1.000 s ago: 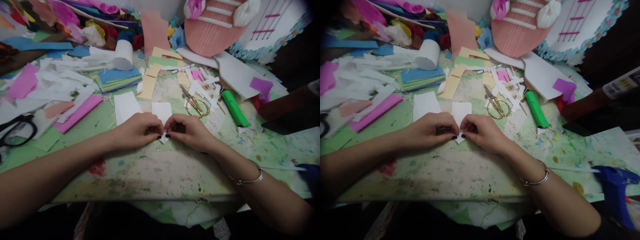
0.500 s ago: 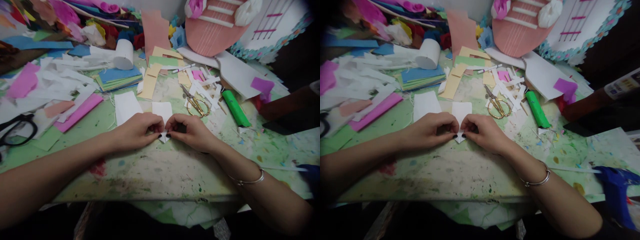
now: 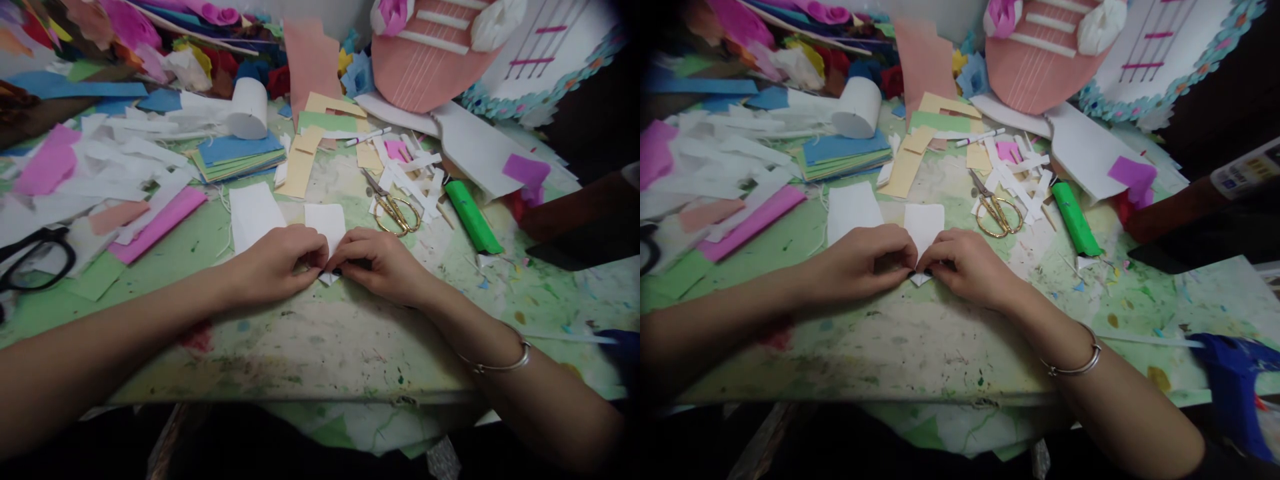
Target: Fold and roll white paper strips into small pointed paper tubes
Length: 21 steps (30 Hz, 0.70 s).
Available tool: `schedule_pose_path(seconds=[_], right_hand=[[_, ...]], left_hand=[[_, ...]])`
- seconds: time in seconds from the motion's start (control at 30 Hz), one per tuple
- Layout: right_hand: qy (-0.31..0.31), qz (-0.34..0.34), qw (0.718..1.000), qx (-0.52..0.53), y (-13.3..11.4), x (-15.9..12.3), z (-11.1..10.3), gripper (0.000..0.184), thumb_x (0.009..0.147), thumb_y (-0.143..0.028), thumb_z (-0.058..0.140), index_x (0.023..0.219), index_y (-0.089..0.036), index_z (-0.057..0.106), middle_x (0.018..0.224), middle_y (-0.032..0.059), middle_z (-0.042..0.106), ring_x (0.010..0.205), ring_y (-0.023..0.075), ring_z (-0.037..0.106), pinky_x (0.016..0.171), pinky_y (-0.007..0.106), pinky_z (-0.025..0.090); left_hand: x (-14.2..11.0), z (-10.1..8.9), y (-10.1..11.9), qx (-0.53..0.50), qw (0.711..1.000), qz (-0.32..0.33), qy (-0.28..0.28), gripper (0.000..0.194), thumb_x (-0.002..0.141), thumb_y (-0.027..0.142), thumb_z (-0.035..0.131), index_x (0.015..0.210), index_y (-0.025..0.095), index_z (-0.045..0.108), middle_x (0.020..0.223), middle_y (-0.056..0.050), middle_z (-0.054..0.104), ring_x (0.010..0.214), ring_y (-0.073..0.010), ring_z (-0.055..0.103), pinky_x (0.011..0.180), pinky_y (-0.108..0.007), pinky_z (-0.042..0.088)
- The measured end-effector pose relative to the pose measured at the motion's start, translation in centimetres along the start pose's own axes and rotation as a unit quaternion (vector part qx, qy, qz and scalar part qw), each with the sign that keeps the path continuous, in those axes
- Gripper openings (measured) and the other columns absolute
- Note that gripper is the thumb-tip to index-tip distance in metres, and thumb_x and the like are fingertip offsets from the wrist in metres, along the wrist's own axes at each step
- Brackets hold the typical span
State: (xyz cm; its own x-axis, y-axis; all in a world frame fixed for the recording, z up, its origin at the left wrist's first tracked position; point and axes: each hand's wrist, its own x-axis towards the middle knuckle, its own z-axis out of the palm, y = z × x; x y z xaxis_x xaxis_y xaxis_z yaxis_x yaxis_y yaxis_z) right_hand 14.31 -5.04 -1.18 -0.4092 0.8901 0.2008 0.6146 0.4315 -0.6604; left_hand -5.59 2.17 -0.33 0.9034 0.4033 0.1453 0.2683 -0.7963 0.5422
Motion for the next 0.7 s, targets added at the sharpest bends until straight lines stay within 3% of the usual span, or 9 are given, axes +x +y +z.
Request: schedule_pose_path(seconds=[0.2, 0.37, 0.5, 0.7], right_hand=[[0.005, 0.001, 1.000, -0.015, -0.1, -0.1, 0.0, 0.021, 0.082, -0.006, 0.059, 0.085, -0.020, 0.075, 0.084, 0.0025, 0.067, 0.080, 0.0134, 0.060, 0.073, 0.025, 0.043], [0.004, 0.004, 1.000, -0.014, 0.0, -0.1, 0.1, 0.023, 0.081, -0.004, 0.059, 0.087, -0.019, 0.075, 0.084, 0.0027, 0.066, 0.081, 0.0134, 0.059, 0.074, 0.024, 0.042], [-0.008, 0.021, 1.000, -0.012, 0.0, 0.0, 0.0, 0.023, 0.082, -0.005, 0.057, 0.087, -0.020, 0.075, 0.085, 0.0029, 0.065, 0.082, 0.0139, 0.059, 0.075, 0.026, 0.042], [-0.014, 0.024, 1.000, 0.002, 0.0, 0.1, 0.0, 0.021, 0.083, -0.007, 0.057, 0.087, -0.019, 0.074, 0.085, 0.0034, 0.066, 0.083, 0.0138, 0.059, 0.076, 0.027, 0.043]], left_hand=[[-1.3, 0.4, 0.9, 0.109, 0.986, 0.120, 0.031, 0.022, 0.091, 0.014, 0.045, 0.087, 0.014, 0.066, 0.090, -0.010, 0.061, 0.086, -0.0204, 0.053, 0.077, -0.035, 0.045], [-3.0, 0.9, 1.5, 0.194, 0.966, 0.167, 0.036, 0.025, 0.092, 0.013, 0.048, 0.111, 0.008, 0.064, 0.101, -0.013, 0.066, 0.096, -0.0248, 0.055, 0.082, -0.038, 0.047], [-4.5, 1.5, 1.6, 0.254, 0.953, 0.160, 0.042, 0.031, 0.093, 0.017, 0.050, 0.120, 0.006, 0.060, 0.113, -0.013, 0.067, 0.102, -0.0281, 0.057, 0.081, -0.040, 0.048], [-5.8, 2.2, 2.3, 0.310, 0.946, 0.088, 0.013, 0.041, 0.095, 0.025, 0.045, 0.134, 0.011, 0.052, 0.132, -0.012, 0.059, 0.113, -0.0336, 0.053, 0.086, -0.046, 0.045]])
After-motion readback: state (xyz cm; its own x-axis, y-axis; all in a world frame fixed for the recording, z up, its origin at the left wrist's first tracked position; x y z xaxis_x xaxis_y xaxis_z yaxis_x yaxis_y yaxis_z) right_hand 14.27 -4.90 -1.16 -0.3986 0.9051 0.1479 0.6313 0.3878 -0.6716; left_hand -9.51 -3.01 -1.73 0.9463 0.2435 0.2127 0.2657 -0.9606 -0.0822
